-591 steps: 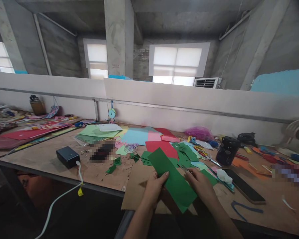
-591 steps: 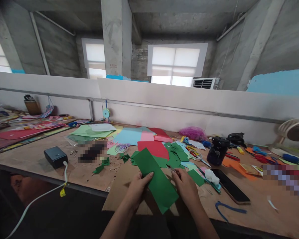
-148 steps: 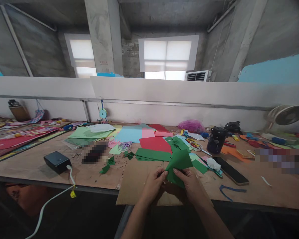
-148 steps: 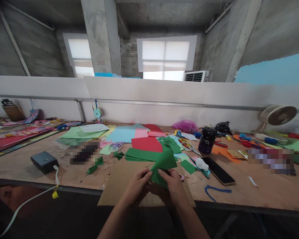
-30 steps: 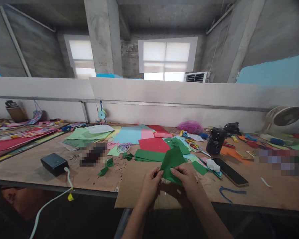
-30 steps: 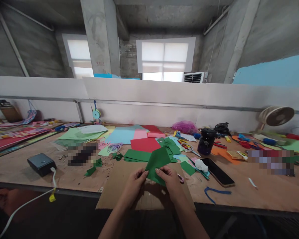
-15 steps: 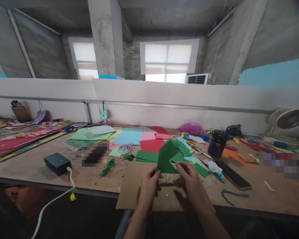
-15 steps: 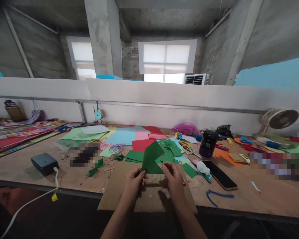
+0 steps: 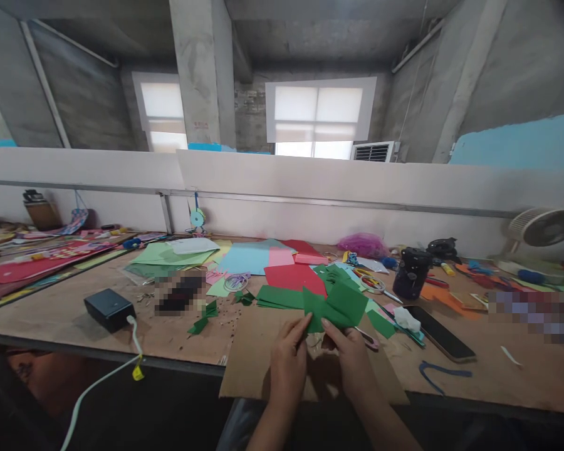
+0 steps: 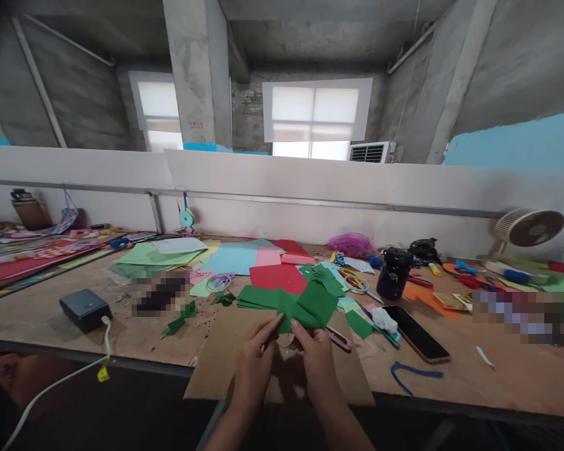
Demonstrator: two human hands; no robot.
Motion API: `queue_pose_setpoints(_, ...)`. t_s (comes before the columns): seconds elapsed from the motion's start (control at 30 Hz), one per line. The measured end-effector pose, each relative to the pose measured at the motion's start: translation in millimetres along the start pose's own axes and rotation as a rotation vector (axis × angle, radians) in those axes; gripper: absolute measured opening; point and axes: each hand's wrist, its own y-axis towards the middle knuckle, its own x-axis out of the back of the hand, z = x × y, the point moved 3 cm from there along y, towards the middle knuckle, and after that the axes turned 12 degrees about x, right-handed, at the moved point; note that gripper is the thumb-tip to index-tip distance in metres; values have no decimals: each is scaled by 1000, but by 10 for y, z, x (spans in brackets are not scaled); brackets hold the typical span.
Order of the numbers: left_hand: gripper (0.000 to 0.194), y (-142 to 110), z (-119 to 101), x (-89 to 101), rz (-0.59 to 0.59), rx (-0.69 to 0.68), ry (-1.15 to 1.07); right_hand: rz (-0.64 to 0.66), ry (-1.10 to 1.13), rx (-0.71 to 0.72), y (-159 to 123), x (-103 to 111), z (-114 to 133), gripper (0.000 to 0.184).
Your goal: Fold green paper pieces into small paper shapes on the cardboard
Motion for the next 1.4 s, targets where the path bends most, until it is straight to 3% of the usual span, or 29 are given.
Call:
queue_pose_setpoints(0.13,45,90,110,-20,74,222,-295,13,-21,-58,12,92,25,39)
queue_pose_setpoints(0.27,54,158,206,-106,171,449,-401,58,12,-43,6,92,-6,40)
queue_pose_setpoints(0.5,39,146,226,-117,96,455,-523,69,49,-57,55,182,-112,33)
queue_pose_setpoints(0.67,38,133,167,-101,151,441,-503,110,61,-48,44,221,-171,30)
queue_pose_setpoints(0.77,37,124,165,-95,125,463,-501,142,59,-88,22,226,-187,33)
queue_pose_setpoints(0.87,42,131,219,-97,92,485,-523,174,-101,-52,87,350,-141,38)
queue_pose_setpoints(0.97,44,150,290,-102,76,473,-534,236,-394,171,241,588,-41,36)
queue_pose_setpoints(1.03,44,158,321,-109,86,463,-528,352,-648,279,332,737,-15,28)
queue_pose_setpoints(1.13,42,161,332,-113,90,451,-516,530,-953,316,399,889,-39,24)
queue_pose_setpoints(1.23,41,160,326,-102,73,447,-513,624,-1076,328,390,922,-39,31)
queue_pose_setpoints(1.4,41,162,346,-97,79,481,-531,649,-1217,370,362,836,-3,28)
